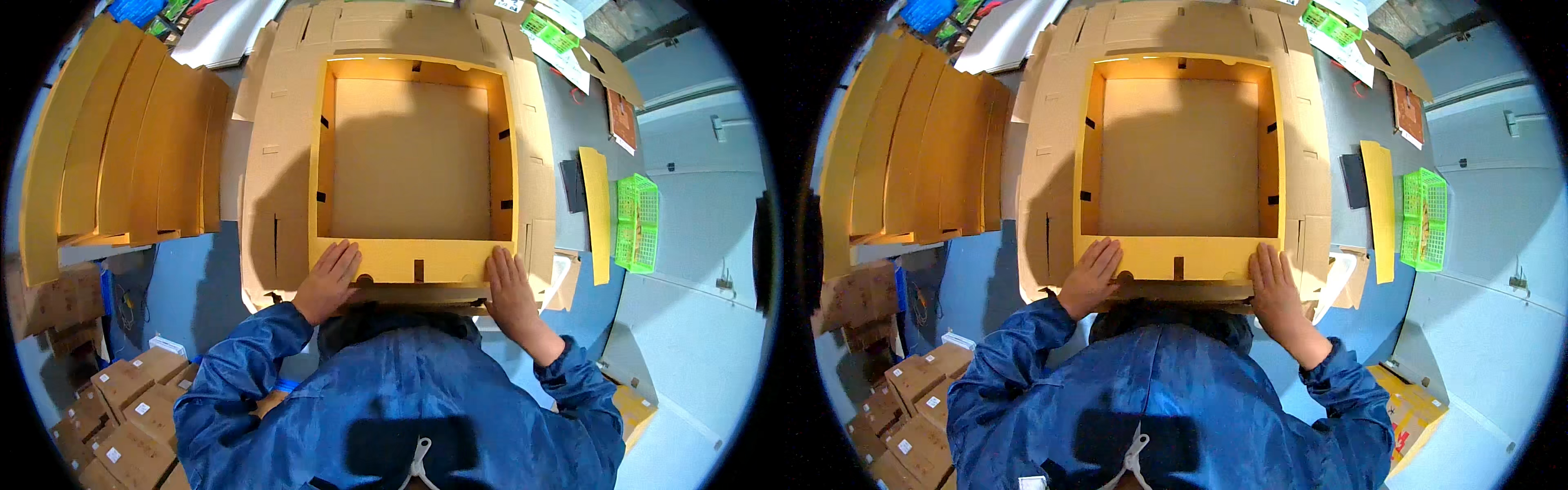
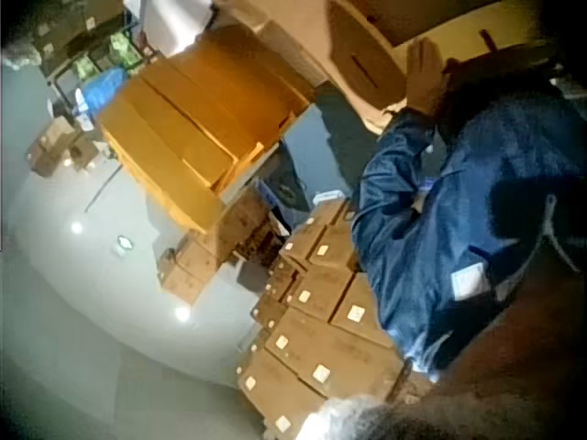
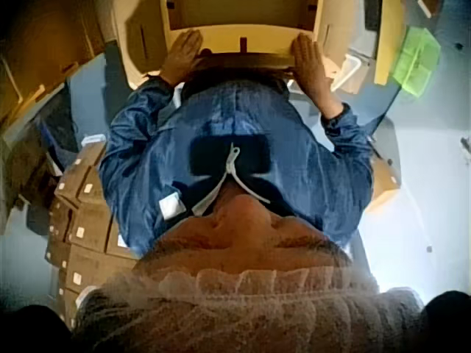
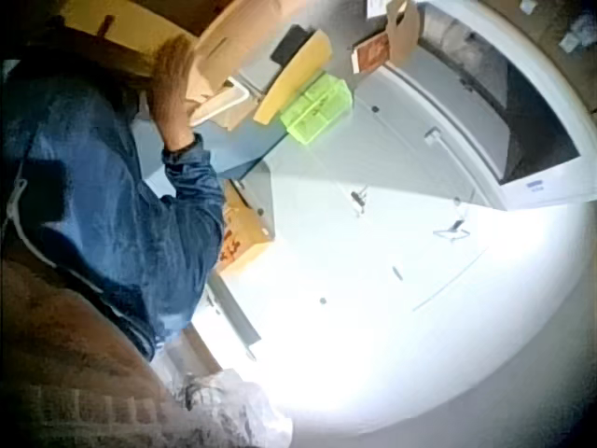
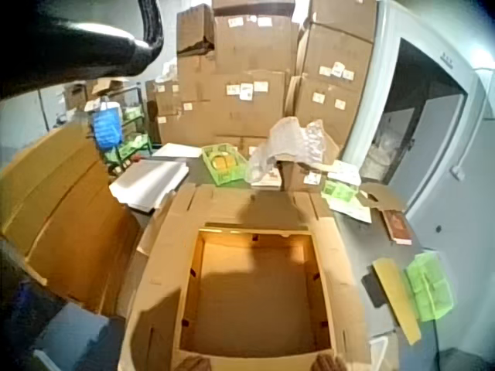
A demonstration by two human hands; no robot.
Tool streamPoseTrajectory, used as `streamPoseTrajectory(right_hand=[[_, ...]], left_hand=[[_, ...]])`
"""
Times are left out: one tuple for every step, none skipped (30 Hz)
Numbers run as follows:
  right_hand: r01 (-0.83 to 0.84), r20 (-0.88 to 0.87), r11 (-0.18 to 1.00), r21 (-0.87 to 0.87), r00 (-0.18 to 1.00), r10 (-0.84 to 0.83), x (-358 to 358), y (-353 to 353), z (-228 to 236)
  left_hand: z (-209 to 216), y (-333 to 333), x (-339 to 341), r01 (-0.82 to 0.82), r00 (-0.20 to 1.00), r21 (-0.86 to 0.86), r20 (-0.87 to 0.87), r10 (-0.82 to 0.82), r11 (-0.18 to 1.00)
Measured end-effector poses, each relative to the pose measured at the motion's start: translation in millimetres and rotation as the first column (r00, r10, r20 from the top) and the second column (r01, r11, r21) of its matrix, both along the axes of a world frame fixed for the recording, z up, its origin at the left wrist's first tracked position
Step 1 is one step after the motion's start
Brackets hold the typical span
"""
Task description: The person assembles a cardboard box by inserting yellow cardboard dividers into a white foam base. They then fold the cardboard flaps, secure them with tape, and place additional yellow cardboard pieces inside the box to complete the assembly.
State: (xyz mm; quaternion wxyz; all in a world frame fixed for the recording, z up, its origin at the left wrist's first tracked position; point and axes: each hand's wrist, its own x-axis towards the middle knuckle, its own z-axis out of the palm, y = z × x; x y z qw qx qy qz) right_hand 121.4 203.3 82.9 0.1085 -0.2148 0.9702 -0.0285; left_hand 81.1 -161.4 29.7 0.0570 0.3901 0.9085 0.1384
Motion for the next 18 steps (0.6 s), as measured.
streamPoseTrajectory(right_hand=[[-0.047, -0.051, 0.996, 0.072, 0.997, 0.050, 10.2, 1.5, -11.5], [-0.048, -0.095, 0.995, 0.085, 0.994, 0.056, 12.4, 3.8, -24.3], [-0.054, -0.139, 0.995, 0.088, 0.988, 0.066, 10.0, 4.4, -33.4], [-0.077, -0.258, 0.992, 0.104, 0.961, 0.101, 2.0, 0.0, -35.2], [-0.073, -0.082, 0.996, 0.055, 0.994, 0.077, -5.3, 1.1, -37.9], [-0.057, 0.082, 0.998, 0.008, 0.995, 0.056, -14.7, 3.8, -40.5], [-0.035, 0.245, 0.999, -0.036, 0.969, 0.042, -18.8, 6.3, -43.2], [-0.066, 0.076, 0.996, -0.062, 0.995, 0.070, -16.9, 7.8, -53.1], [-0.113, 0.052, 0.993, -0.031, 0.992, 0.114, -20.4, 6.8, -47.3], [-0.159, 0.031, 0.987, 0.002, 0.987, 0.158, -25.3, 6.0, -39.0], [-0.204, 0.010, 0.978, 0.036, 0.979, 0.203, -28.5, 5.4, -33.6], [-0.202, -0.038, 0.977, 0.072, 0.978, 0.205, -26.4, 4.8, -33.9], [-0.231, -0.046, 0.970, 0.078, 0.971, 0.235, -27.9, 5.9, -33.2], [-0.260, -0.054, 0.962, 0.083, 0.963, 0.265, -30.6, 7.0, -31.7], [-0.287, -0.056, 0.954, 0.092, 0.955, 0.293, -32.4, 7.6, -30.3], [-0.306, 0.062, 0.939, 0.155, 0.952, 0.300, -34.3, 12.1, -40.9], [-0.300, 0.083, 0.946, 0.120, 0.953, 0.292, -32.9, 16.4, -52.8], [-0.294, 0.102, 0.952, 0.088, 0.953, 0.285, -33.7, 17.2, -57.6]], left_hand=[[0.7, 0.6, -1.4, 0.023, 1.000, -0.010, -0.005, -0.023, 1.000], [2.4, 1.4, -4.1, 0.044, 0.999, -0.019, -0.009, -0.044, 0.999], [4.3, 0.1, -6.1, 0.060, 0.998, -0.038, -0.014, -0.061, 0.997], [-2.6, -1.5, -10.6, 0.058, 0.996, 0.077, 0.065, -0.063, 0.995], [-8.0, -1.7, -13.0, 0.048, 0.960, 0.002, 0.277, -0.047, 0.999], [-5.1, 3.5, -22.4, 0.055, 0.888, -0.074, 0.460, -0.015, 0.996], [-1.5, 7.0, -27.8, 0.075, 0.782, -0.147, 0.622, 0.034, 0.986], [2.8, 7.6, -29.4, 0.075, 0.833, -0.082, 0.553, -0.017, 0.994], [-0.2, 5.5, -29.0, 0.109, 0.888, -0.078, 0.456, -0.062, 0.991], [-7.1, 1.7, -28.1, 0.144, 0.929, -0.078, 0.354, -0.107, 0.987], [-11.2, -2.1, -27.0, 0.177, 0.957, -0.082, 0.248, -0.152, 0.981], [-9.9, -3.1, -26.6, 0.191, 0.980, -0.158, 0.088, -0.179, 0.969], [-8.8, -5.9, -29.6, 0.211, 0.977, -0.235, 0.090, -0.195, 0.949], [-7.4, -9.6, -34.1, 0.230, 0.973, -0.310, 0.093, -0.211, 0.923], [-6.5, -11.3, -38.4, 0.250, 0.968, -0.379, 0.100, -0.229, 0.891], [-0.4, -5.5, -40.5, 0.270, 0.961, -0.356, 0.150, -0.230, 0.895], [-5.5, -4.0, -40.6, 0.290, 0.950, -0.369, 0.218, -0.222, 0.883], [-9.9, 0.3, -43.3, 0.310, 0.936, -0.378, 0.282, -0.210, 0.873]])
